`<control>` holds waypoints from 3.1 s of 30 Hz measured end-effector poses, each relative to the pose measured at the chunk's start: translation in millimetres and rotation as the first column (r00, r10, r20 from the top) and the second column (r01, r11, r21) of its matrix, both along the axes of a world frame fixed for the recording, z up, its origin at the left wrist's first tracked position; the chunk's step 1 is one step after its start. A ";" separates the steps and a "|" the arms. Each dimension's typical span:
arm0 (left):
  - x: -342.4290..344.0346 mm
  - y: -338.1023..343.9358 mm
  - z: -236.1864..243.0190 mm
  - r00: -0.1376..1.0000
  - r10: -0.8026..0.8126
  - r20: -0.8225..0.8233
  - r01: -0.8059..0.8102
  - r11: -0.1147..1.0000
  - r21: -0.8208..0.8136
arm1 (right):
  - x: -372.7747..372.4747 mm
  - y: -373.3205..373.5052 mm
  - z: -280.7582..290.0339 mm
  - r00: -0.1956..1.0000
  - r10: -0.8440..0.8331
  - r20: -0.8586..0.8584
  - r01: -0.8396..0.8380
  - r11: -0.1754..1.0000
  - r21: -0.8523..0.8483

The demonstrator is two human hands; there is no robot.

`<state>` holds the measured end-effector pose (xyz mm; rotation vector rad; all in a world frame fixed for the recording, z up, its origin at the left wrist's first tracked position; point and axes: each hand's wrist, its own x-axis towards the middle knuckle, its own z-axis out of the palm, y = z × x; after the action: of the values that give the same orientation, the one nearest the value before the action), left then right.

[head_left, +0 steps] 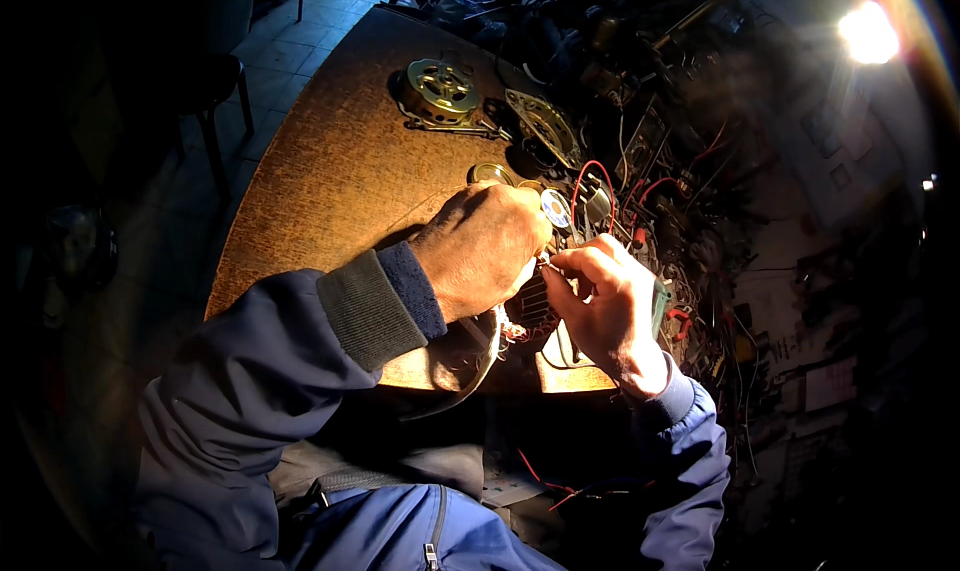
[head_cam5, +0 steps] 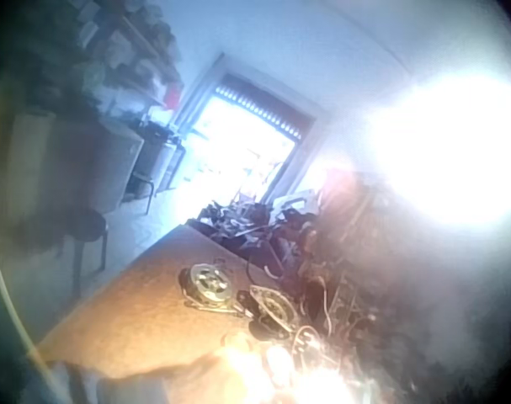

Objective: The person works on a cylindrical electrical component, likely a motor stator, at a cluttered workbench. They use pliers to strip and adjust wires, and a soldering iron to make connections. The person also uses a multimeter to test the electrical continuity of the component.

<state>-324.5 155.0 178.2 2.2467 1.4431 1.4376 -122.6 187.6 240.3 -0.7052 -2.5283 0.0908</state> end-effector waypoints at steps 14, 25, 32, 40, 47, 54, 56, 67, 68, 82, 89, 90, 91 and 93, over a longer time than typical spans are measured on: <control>0.8 -4.1 3.6 1.000 0.026 -0.004 -0.026 0.999 0.036 | -13.3 11.3 12.4 0.985 -0.159 0.073 0.170 0.769 -0.616; -0.5 -8.5 9.5 0.998 0.034 -0.060 -0.036 0.998 -0.042 | 3.7 -7.9 3.7 0.986 -0.089 0.139 0.090 0.996 -0.002; -1.0 -7.3 8.0 0.999 0.026 -0.035 -0.026 1.000 -0.009 | 5.7 -7.6 -11.4 0.993 0.035 0.112 -0.054 0.984 0.170; -0.1 -6.4 6.7 1.000 0.013 -0.007 -0.013 1.000 0.010 | -0.6 12.4 14.9 0.929 0.263 0.260 -0.358 0.821 0.445; -0.3 -5.7 7.0 1.000 0.025 -0.004 -0.025 1.000 0.008 | -9.2 19.2 13.0 0.889 0.343 0.304 -0.447 0.794 0.412; -1.0 -7.4 8.6 1.000 0.029 -0.005 -0.029 1.000 0.003 | -10.7 21.3 20.7 0.847 0.336 0.412 -0.500 0.767 0.403; -1.1 -7.3 9.4 1.000 0.026 -0.009 -0.026 1.000 0.014 | -13.2 20.7 19.0 0.857 0.404 0.320 -0.506 0.779 0.370; -0.5 -7.1 9.3 1.000 0.020 0.024 -0.019 0.999 -0.047 | -21.6 23.9 16.6 0.963 -0.199 0.182 0.270 0.742 -0.614; -0.3 -6.6 8.3 1.000 0.025 0.019 -0.024 0.999 -0.033 | -22.8 25.2 16.5 0.965 -0.201 0.167 0.261 0.712 -0.652; 1.0 -2.6 3.3 0.999 -0.010 0.044 0.009 1.000 0.016 | -1.8 11.8 11.5 0.916 0.291 0.278 -0.389 0.816 0.427; -0.2 -4.2 3.9 0.999 0.016 0.032 -0.017 0.999 0.034 | -7.2 18.8 17.2 0.829 0.343 0.442 -0.548 0.656 0.519; -0.4 -5.1 4.4 0.999 0.019 0.027 -0.020 0.999 0.025 | -7.0 19.0 18.1 0.814 0.337 0.473 -0.569 0.630 0.529; -0.6 -6.1 4.8 1.000 0.022 0.022 -0.023 1.000 0.016 | -6.4 18.5 18.7 0.804 0.320 0.501 -0.574 0.638 0.514; -0.8 -7.0 6.0 1.000 0.027 0.012 -0.027 1.000 0.006 | -4.5 17.2 20.6 0.786 0.287 0.547 -0.586 0.630 0.511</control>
<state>-325.3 148.0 184.2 2.2270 1.4726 1.4632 -127.0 204.8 260.9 0.2531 -2.7857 -0.8513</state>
